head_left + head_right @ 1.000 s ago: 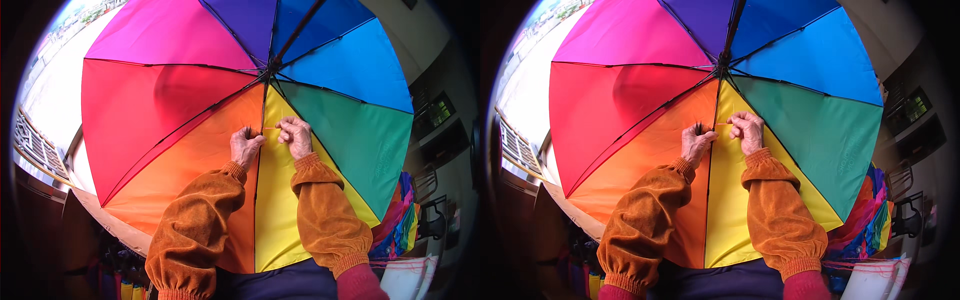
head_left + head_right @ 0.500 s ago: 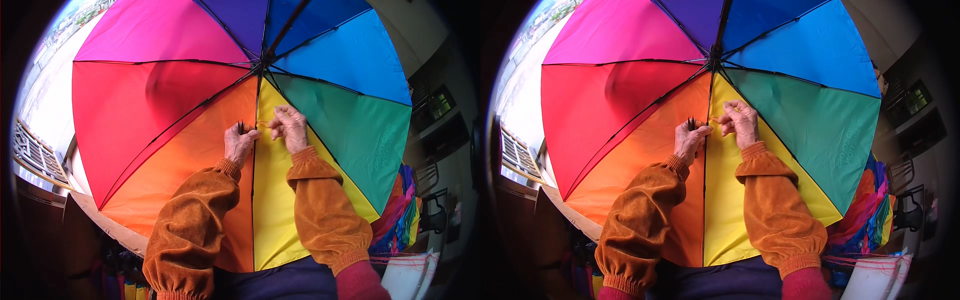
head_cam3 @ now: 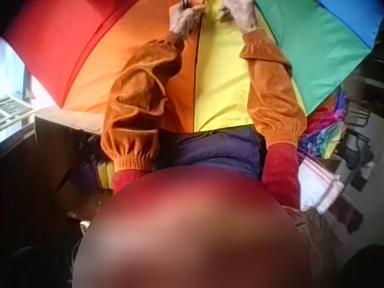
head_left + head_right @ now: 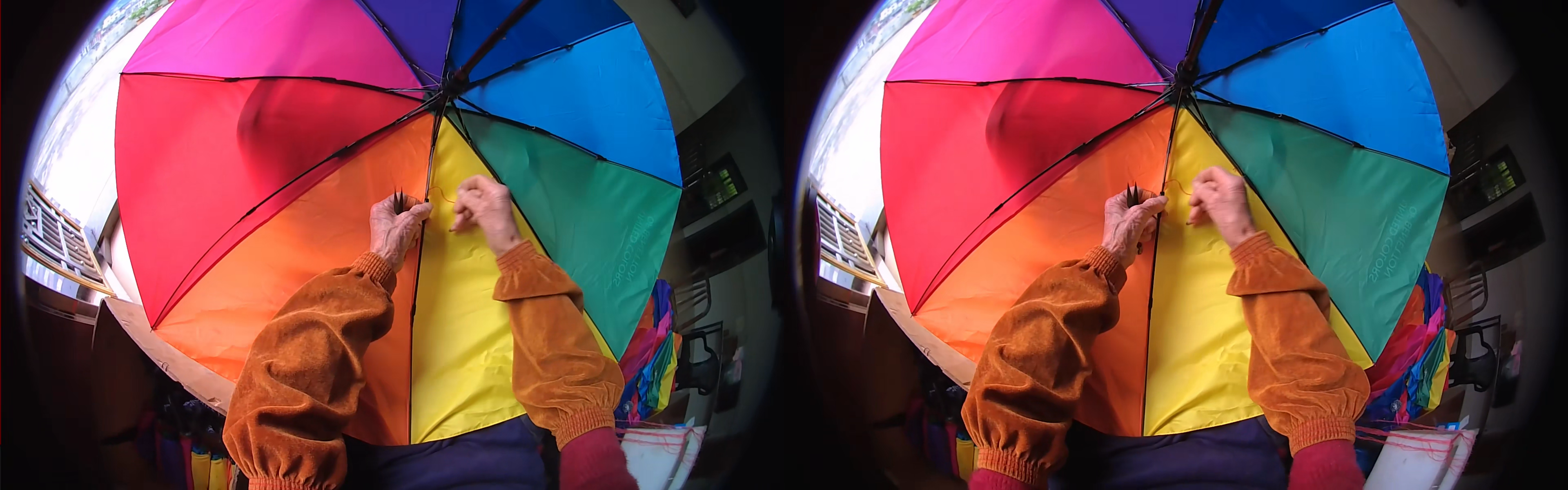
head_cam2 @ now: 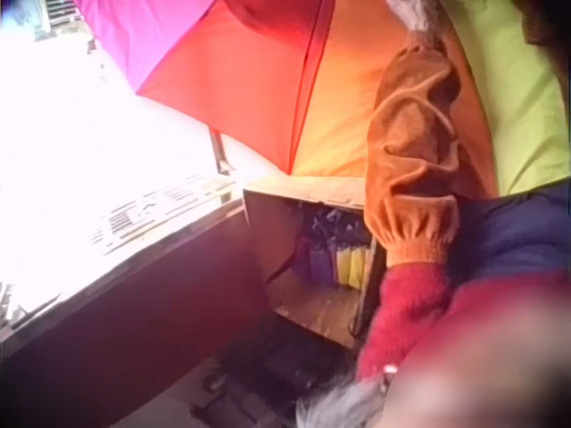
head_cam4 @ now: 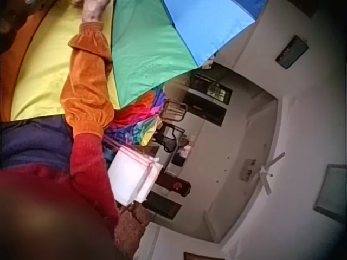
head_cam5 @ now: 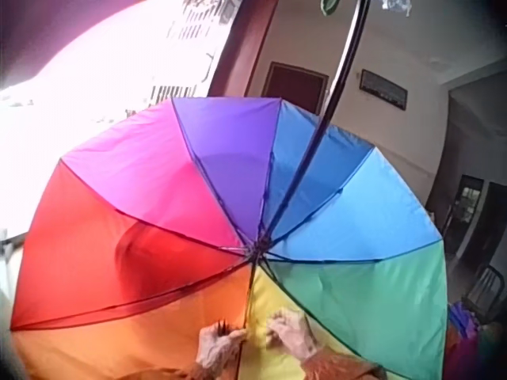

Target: Sewing the fabric of a rainbow umbrella to its frame ribs using a needle and thread.

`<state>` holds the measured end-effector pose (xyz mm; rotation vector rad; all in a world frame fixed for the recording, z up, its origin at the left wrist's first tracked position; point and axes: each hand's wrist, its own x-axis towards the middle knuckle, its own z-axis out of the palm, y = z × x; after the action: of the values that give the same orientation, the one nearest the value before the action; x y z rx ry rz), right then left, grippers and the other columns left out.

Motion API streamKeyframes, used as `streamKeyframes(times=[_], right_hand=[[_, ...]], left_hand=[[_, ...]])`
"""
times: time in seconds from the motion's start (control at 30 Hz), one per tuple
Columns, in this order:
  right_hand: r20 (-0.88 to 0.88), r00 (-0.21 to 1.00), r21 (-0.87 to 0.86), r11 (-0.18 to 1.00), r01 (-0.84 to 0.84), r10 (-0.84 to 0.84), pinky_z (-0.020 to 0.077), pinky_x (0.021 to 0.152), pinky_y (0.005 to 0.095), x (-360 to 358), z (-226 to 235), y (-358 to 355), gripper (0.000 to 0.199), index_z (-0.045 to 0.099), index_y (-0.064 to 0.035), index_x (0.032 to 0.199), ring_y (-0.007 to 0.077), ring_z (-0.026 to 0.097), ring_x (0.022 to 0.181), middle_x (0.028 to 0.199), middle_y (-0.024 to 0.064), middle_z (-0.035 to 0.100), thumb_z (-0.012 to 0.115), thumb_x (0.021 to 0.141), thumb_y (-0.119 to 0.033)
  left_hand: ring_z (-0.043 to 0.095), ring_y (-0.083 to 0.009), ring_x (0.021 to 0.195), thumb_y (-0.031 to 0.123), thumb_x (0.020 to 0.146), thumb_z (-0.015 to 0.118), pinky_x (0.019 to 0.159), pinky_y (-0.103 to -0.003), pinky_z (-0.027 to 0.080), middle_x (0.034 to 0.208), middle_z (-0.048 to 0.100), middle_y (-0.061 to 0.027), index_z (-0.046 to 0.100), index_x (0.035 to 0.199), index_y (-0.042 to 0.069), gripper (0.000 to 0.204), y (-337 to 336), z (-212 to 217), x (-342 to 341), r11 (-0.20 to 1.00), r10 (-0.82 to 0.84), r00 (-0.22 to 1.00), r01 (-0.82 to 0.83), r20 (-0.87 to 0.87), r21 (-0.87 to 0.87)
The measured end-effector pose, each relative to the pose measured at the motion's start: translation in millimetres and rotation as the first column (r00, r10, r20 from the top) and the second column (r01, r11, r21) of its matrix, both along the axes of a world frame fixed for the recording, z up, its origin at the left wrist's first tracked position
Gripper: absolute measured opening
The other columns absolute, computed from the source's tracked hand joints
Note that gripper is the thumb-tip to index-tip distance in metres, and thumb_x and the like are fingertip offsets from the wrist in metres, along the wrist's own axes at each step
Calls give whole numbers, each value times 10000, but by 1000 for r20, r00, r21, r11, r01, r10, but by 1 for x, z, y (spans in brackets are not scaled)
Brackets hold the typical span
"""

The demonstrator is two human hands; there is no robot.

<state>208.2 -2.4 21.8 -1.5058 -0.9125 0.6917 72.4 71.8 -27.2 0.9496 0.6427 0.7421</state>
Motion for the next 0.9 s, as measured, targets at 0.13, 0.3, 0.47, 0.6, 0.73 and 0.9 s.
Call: streamKeyframes(times=[0.13, 0.3, 0.47, 0.6, 0.73, 0.9], right_hand=[[270, 963, -231, 972, 41, 23, 467, 494, 326, -17, -16, 17, 95, 529, 2, 759, 200, 600, 558, 604, 91, 562, 501, 804, -77], [806, 592, -31, 997, 73, -18, 456, 534, 358, -19, -31, 21, 108, 536, 14, 746, 313, 597, 600, 643, 187, 575, 507, 806, -71], [694, 720, -105, 988, 110, -7, 451, 564, 374, -19, -31, 21, 106, 539, 16, 777, 352, 583, 622, 664, 214, 566, 491, 825, -66], [677, 736, -120, 987, 111, 0, 443, 500, 349, -20, -31, 19, 117, 537, 9, 780, 302, 565, 535, 623, 181, 562, 482, 842, -73], [415, 910, -153, 985, 75, -5, 396, 383, 287, -14, -12, 7, 122, 540, -1, 771, 191, 511, 424, 565, 110, 537, 492, 849, -82], [85, 988, -235, 967, -103, 125, 302, 287, 205, 11, 17, -6, 106, 546, -5, 762, 53, 404, 354, 529, 15, 475, 508, 837, -71]], left_hand=[[383, -43, 412, 132, 754, 655, 355, -193, 280, 547, 466, 20, 504, 674, 62, 185, 1, 0, -3, 999, -6, 999, 8, 52, -48], [384, -43, 414, 126, 756, 653, 355, -192, 277, 563, 492, 2, 507, 684, 58, 176, -1, 6, -4, 997, -5, 999, 7, 32, -76], [385, -40, 416, 117, 756, 648, 351, -191, 273, 577, 505, -1, 513, 706, 49, 159, 3, -1, -2, 999, 21, 1000, -20, 20, -42], [383, -40, 412, 100, 750, 644, 351, -190, 270, 587, 510, -5, 526, 733, 39, 134, 8, -7, 1, 996, 53, 998, -52, -23, 66], [380, -42, 407, 71, 741, 633, 351, -190, 266, 587, 512, -13, 538, 760, 29, 106, 6, 2, -1, 999, -17, 1000, 18, 24, -46], [375, -42, 405, 32, 719, 612, 353, -188, 254, 608, 515, -21, 540, 779, 16, 95, 8, 7, -4, 987, -41, 998, 49, 54, -153]])
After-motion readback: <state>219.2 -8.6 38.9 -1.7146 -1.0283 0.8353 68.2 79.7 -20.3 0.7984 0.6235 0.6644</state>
